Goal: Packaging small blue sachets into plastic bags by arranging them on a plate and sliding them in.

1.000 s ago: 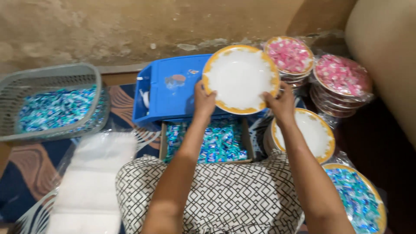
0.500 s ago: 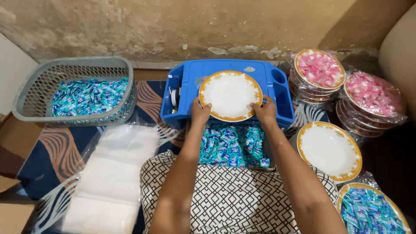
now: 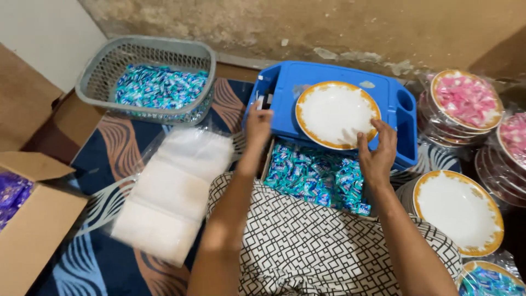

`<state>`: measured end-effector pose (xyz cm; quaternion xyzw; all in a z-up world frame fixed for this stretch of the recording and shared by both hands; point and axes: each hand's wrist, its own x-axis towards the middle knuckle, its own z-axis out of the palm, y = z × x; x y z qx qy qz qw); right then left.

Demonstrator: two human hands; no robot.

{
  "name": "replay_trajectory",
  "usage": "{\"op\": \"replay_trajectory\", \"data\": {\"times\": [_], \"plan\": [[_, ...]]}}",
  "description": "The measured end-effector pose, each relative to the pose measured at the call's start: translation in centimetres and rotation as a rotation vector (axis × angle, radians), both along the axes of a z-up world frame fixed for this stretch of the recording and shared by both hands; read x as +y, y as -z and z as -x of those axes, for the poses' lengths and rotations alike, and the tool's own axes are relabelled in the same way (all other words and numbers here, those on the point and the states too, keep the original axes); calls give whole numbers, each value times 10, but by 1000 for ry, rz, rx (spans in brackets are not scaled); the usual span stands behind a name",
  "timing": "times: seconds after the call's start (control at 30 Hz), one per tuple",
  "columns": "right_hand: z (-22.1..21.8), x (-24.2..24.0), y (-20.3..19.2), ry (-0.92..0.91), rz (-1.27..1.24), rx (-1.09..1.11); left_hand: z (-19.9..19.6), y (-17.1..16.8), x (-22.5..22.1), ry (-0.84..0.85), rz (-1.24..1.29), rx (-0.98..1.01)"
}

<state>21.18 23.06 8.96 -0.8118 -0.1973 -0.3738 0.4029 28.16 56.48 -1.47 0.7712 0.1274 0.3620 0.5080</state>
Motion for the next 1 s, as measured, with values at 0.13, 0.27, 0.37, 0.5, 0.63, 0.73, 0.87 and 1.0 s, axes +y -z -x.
{"op": "replay_trajectory", "data": {"times": [0.13, 0.27, 0.37, 0.5, 0.63, 0.73, 0.87, 1.0], "plan": [[27, 20, -10, -119, 1, 15, 50, 60, 119, -97, 28, -11], [44, 64, -22, -271, 12, 45, 164, 124, 219, -282, -38, 623], [54, 100, -27, -371, 31, 61, 247, 140, 234, -343, -199, 1003], [62, 138, -13, -445, 43, 136, 314, 136, 215, -303, -158, 1203], [77, 160, -2, -498, 24, 227, 317, 199, 226, -387, -202, 1064], [86, 165, -4, -551, 9, 270, 316, 194, 220, -470, -269, 958], [83, 160, -3, -538, -14, 326, 299, 130, 218, -576, -487, 1148], [74, 147, 8, -481, -71, 395, 260, 87, 249, -522, -283, 755]]}}
